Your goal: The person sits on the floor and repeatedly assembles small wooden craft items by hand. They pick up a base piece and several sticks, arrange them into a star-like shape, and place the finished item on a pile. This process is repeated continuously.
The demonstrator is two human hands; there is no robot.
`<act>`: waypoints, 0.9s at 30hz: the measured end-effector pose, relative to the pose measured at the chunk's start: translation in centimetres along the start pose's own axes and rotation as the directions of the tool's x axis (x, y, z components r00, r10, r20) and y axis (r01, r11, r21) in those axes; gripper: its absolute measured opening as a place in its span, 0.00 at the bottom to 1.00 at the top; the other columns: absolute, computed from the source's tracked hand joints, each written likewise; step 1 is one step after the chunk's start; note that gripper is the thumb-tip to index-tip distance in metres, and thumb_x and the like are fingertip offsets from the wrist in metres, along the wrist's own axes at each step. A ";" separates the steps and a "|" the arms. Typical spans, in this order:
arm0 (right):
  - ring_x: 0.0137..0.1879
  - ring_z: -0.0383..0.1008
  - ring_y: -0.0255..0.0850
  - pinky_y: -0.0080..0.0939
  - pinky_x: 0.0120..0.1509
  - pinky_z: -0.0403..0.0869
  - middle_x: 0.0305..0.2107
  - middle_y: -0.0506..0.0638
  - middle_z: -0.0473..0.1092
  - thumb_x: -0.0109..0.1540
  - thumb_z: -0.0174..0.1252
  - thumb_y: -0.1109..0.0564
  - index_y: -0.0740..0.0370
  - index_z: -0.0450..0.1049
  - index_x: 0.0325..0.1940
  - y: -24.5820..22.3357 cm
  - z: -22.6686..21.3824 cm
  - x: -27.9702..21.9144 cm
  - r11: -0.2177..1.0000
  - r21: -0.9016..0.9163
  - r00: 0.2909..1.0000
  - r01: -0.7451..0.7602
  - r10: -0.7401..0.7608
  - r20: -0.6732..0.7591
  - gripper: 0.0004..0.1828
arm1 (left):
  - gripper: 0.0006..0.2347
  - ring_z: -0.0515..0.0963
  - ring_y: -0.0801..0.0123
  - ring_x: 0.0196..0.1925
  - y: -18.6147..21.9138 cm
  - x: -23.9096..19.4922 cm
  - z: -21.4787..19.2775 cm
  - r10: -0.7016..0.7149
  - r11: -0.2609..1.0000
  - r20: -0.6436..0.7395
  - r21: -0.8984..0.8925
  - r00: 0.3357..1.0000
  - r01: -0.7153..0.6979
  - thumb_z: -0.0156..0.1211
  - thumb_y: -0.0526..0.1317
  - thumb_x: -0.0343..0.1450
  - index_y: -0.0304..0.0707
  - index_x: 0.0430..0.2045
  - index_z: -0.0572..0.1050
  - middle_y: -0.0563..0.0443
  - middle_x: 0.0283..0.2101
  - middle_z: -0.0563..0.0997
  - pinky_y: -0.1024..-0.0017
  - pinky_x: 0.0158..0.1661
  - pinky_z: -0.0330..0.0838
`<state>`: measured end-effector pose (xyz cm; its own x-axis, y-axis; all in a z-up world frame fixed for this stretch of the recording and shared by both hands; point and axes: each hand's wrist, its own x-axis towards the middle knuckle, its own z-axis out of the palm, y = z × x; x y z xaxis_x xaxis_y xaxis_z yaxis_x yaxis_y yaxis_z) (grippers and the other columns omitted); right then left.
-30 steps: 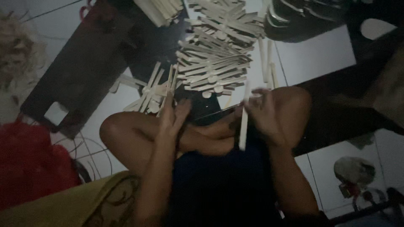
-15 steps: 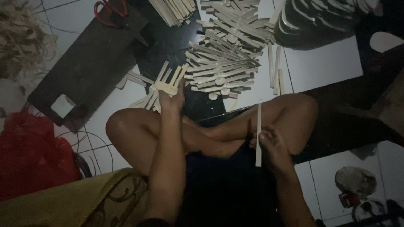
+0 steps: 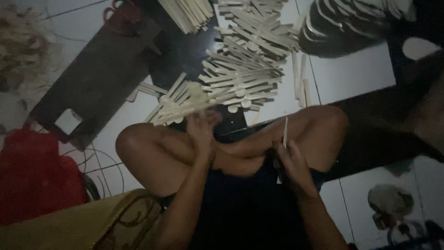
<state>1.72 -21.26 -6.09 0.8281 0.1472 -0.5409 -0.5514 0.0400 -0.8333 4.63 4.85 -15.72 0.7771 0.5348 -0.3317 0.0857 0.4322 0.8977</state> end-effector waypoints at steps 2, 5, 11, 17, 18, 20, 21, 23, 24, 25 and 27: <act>0.26 0.62 0.32 0.32 0.29 0.63 0.27 0.49 0.65 0.73 0.48 0.46 0.70 0.70 0.58 -0.8 -0.1 0.2 0.999 0.025 0.997 0.038 -0.040 0.064 0.23 | 0.15 0.81 0.58 0.46 2.8 -2.9 1.0 -0.065 0.989 0.152 0.143 0.986 0.043 0.54 0.43 0.80 0.23 0.49 0.70 0.39 0.45 0.79 0.58 0.52 0.78; 0.17 0.61 0.27 0.26 0.20 0.61 0.30 0.51 0.74 0.65 0.46 0.37 0.69 0.72 0.54 -2.8 0.1 0.0 0.960 0.276 0.950 -0.043 -0.046 0.309 0.32 | 0.15 0.81 0.58 0.47 6.6 -4.5 1.9 -0.157 0.948 0.369 0.316 0.916 0.035 0.54 0.42 0.80 0.23 0.51 0.70 0.39 0.46 0.79 0.59 0.52 0.78; 0.26 0.69 0.32 0.31 0.27 0.67 0.29 0.54 0.74 0.66 0.61 0.54 0.71 0.73 0.48 -6.8 1.4 -1.1 0.994 -0.083 0.948 0.077 -0.047 0.314 0.15 | 0.15 0.81 0.59 0.49 9.2 -4.3 3.2 -0.147 0.898 0.457 0.433 0.877 -0.075 0.55 0.40 0.78 0.22 0.53 0.70 0.38 0.48 0.79 0.62 0.51 0.77; 0.26 0.67 0.33 0.33 0.27 0.66 0.27 0.50 0.72 0.65 0.60 0.56 0.68 0.73 0.46 -6.3 3.9 -0.9 0.998 -0.056 0.992 0.016 -0.009 0.124 0.12 | 0.17 0.81 0.60 0.50 8.3 -7.9 4.6 -0.252 0.960 0.545 0.038 0.800 0.277 0.56 0.38 0.77 0.22 0.56 0.70 0.37 0.50 0.79 0.66 0.51 0.77; 0.30 0.69 0.33 0.33 0.32 0.68 0.29 0.50 0.72 0.66 0.60 0.56 0.68 0.73 0.47 -6.1 4.1 -0.5 0.990 -0.110 0.989 0.093 -0.079 0.128 0.12 | 0.17 0.81 0.60 0.51 8.4 -8.5 4.7 -0.278 0.933 0.581 -0.024 0.765 0.358 0.56 0.38 0.76 0.22 0.56 0.70 0.37 0.50 0.79 0.66 0.51 0.77; 0.39 0.72 0.34 0.33 0.43 0.72 0.33 0.49 0.72 0.68 0.61 0.56 0.70 0.75 0.49 -5.4 4.5 -0.6 0.952 -0.214 0.971 0.219 -0.191 0.143 0.13 | 0.17 0.81 0.60 0.51 8.8 -9.1 4.3 -0.316 0.922 0.554 -0.011 0.770 0.386 0.57 0.37 0.76 0.22 0.57 0.70 0.37 0.51 0.79 0.67 0.51 0.77; 0.42 0.73 0.35 0.34 0.45 0.73 0.35 0.49 0.73 0.68 0.60 0.56 0.69 0.74 0.51 -5.2 4.5 -0.8 0.949 -0.231 0.972 0.215 -0.184 0.146 0.13 | 0.18 0.81 0.60 0.51 9.0 -9.1 4.2 -0.365 0.921 0.494 0.067 0.789 0.384 0.57 0.37 0.76 0.22 0.57 0.70 0.37 0.51 0.80 0.68 0.51 0.77; 0.46 0.75 0.36 0.36 0.50 0.75 0.39 0.49 0.74 0.66 0.58 0.57 0.67 0.72 0.53 -5.1 4.6 -0.9 0.940 -0.262 0.971 0.220 -0.183 0.156 0.14 | 0.17 0.81 0.58 0.46 9.5 -8.6 4.4 -0.379 0.925 0.401 0.174 0.834 0.337 0.57 0.36 0.77 0.19 0.57 0.73 0.32 0.49 0.80 0.68 0.45 0.77; 0.48 0.76 0.38 0.37 0.51 0.75 0.41 0.51 0.75 0.68 0.55 0.57 0.67 0.70 0.55 -5.4 4.5 -0.8 0.902 -0.318 0.955 0.292 -0.256 0.153 0.14 | 0.17 0.78 0.59 0.43 9.9 -8.2 4.8 -0.335 0.940 0.364 0.191 0.869 0.283 0.59 0.35 0.77 0.20 0.58 0.72 0.32 0.48 0.78 0.69 0.43 0.75; 0.49 0.77 0.40 0.39 0.53 0.75 0.43 0.53 0.75 0.69 0.53 0.58 0.67 0.69 0.56 -5.7 4.3 -0.9 0.856 -0.372 0.934 0.358 -0.325 0.151 0.14 | 0.17 0.75 0.60 0.41 10.4 -8.0 5.2 -0.293 0.949 0.329 0.212 0.898 0.232 0.61 0.33 0.76 0.22 0.59 0.72 0.31 0.48 0.77 0.69 0.42 0.72; 0.49 0.79 0.44 0.41 0.53 0.76 0.43 0.57 0.75 0.70 0.52 0.58 0.66 0.70 0.56 -6.5 4.0 -0.9 0.755 -0.533 0.920 0.382 -0.366 0.141 0.12 | 0.17 0.80 0.64 0.45 11.4 -7.6 5.7 -0.351 0.936 0.317 0.086 0.881 0.342 0.58 0.36 0.73 0.26 0.56 0.70 0.39 0.50 0.78 0.67 0.41 0.80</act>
<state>4.12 -17.68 0.27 0.9492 0.2605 -0.1768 -0.0460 -0.4408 -0.8964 3.25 1.52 -1.32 0.8521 0.0895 -0.5157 0.3996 0.5251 0.7514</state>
